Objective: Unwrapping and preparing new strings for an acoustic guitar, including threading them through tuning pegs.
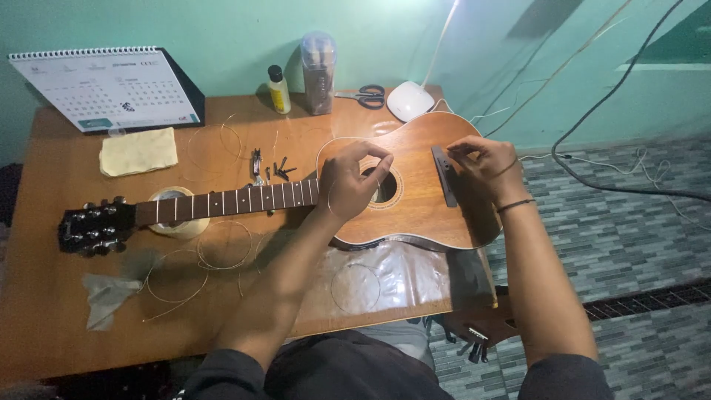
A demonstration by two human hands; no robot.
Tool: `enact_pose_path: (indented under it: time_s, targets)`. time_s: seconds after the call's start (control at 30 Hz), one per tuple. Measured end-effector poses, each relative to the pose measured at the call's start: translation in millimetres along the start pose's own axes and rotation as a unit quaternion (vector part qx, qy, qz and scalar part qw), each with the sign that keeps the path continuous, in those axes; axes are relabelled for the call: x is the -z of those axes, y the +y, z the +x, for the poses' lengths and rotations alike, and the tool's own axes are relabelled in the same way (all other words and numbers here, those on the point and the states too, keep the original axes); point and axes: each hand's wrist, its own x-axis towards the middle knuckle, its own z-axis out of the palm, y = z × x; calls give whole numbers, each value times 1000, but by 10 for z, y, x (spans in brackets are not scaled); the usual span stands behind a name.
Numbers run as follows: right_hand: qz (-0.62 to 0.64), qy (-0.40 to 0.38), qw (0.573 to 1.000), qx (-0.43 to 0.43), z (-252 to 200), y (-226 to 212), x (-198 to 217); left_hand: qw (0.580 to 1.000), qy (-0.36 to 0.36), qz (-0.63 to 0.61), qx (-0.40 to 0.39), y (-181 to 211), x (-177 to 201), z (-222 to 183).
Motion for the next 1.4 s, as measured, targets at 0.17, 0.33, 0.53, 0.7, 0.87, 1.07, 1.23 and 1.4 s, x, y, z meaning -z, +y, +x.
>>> enact_pose_path:
  time_s: [0.17, 0.33, 0.53, 0.7, 0.87, 1.07, 1.23, 1.4]
  targets:
    - [-42, -20, 999, 5, -30, -59, -44, 1000, -11, 12, -12, -83, 30, -48]
    - [-81, -37, 996, -4, -42, -233, -56, 999, -30, 41, -9, -102, 32, -106]
    - [-89, -49, 995, -15, -28, -189, -54, 998, -51, 29, -18, -110, 29, -100]
    - [-24, -42, 998, -42, -8, -270, -56, 997, -34, 61, 14, -179, 30, -144]
    - [-58, -99, 992, -60, -3, -464, 8, 994, -36, 99, 32, -302, 171, -183]
    - [-163, -165, 972, -25, 151, -486, -13, 973, -72, 209, 70, -137, 406, -284]
    - [-220, -167, 960, 47, 562, -495, -356, 962, -80, 243, 99, -197, 465, -439]
    - [-149, -213, 955, 145, 1045, -1153, -998, 943, -24, 331, 20, -356, 364, -540]
